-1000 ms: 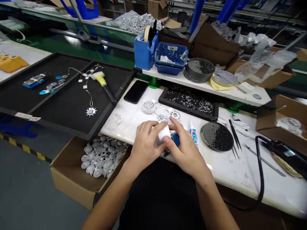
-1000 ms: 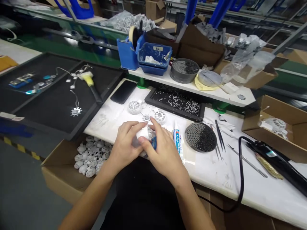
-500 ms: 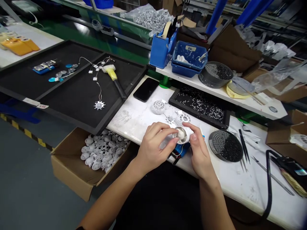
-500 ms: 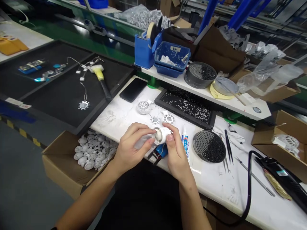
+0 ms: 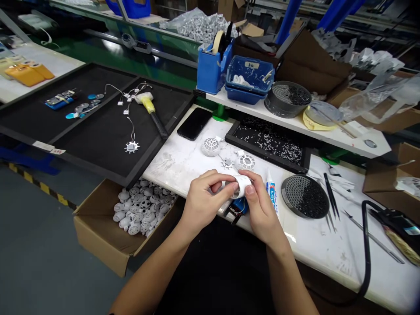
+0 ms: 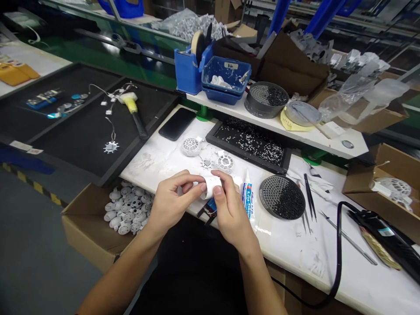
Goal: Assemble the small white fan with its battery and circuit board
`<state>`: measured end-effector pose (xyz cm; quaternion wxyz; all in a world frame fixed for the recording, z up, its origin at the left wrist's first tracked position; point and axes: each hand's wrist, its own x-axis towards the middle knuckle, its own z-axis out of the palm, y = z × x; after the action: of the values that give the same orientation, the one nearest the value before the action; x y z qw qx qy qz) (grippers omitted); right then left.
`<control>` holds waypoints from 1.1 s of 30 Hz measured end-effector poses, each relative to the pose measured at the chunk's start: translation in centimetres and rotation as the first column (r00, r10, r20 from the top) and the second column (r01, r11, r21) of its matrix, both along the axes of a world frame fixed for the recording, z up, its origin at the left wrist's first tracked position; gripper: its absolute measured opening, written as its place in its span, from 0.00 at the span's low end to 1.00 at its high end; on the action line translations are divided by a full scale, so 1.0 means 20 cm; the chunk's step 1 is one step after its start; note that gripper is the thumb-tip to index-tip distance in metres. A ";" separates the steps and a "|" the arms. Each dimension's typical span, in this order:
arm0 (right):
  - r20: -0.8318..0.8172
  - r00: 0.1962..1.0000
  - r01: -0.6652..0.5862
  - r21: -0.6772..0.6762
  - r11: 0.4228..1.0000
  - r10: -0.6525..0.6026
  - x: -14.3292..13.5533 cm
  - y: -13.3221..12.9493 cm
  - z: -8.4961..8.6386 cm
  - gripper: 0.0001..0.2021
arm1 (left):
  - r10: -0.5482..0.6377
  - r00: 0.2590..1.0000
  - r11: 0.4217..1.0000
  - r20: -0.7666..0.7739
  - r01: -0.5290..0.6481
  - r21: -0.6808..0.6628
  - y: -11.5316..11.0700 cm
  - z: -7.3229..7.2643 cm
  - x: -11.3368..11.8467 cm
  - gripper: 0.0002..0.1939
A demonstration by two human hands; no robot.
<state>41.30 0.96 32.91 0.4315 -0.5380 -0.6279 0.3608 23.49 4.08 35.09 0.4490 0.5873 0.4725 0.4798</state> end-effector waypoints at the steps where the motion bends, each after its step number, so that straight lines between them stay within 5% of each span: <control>1: 0.008 1.000 -0.008 0.000 1.000 0.008 0.00 0.00 0.00 0.19 | 0.000 1.000 1.000 0.011 0.001 -0.011 0.00 0.00 0.00 0.04; 15: -0.081 0.997 -0.023 -0.039 0.999 0.020 0.00 -0.01 0.02 0.19 | -0.080 0.997 0.988 0.004 0.079 0.132 0.00 -0.06 -0.01 0.02; 18: -0.111 0.994 0.020 -0.025 0.999 -0.023 0.00 -0.01 0.02 0.19 | -0.025 0.997 0.983 -0.072 0.038 0.179 -0.03 -0.06 -0.03 0.02; 23: -0.149 0.981 0.123 -0.026 0.992 -0.126 -0.02 0.00 0.01 0.22 | -0.005 0.853 0.935 -0.522 0.189 0.300 -0.17 -0.10 -0.04 0.37; 25: -0.138 0.982 0.133 -0.004 0.991 -0.132 -0.02 0.01 0.00 0.23 | 0.035 0.799 0.926 -0.600 0.200 0.321 -0.22 -0.14 -0.01 0.40; 28: -0.085 0.987 0.136 0.030 0.990 -0.133 -0.02 0.01 -0.01 0.24 | 0.145 0.805 0.911 -0.575 0.118 0.396 -0.27 -0.20 0.04 0.36; 33: 0.145 0.976 0.147 0.117 0.982 -0.164 -0.04 0.02 0.01 0.27 | 0.193 0.898 0.895 -0.394 0.003 0.445 -0.30 -0.25 0.08 0.43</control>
<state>40.60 1.27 33.01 0.4364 -0.5882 -0.6335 0.2495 25.16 -1.90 30.08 0.1670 0.7388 0.4692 0.4540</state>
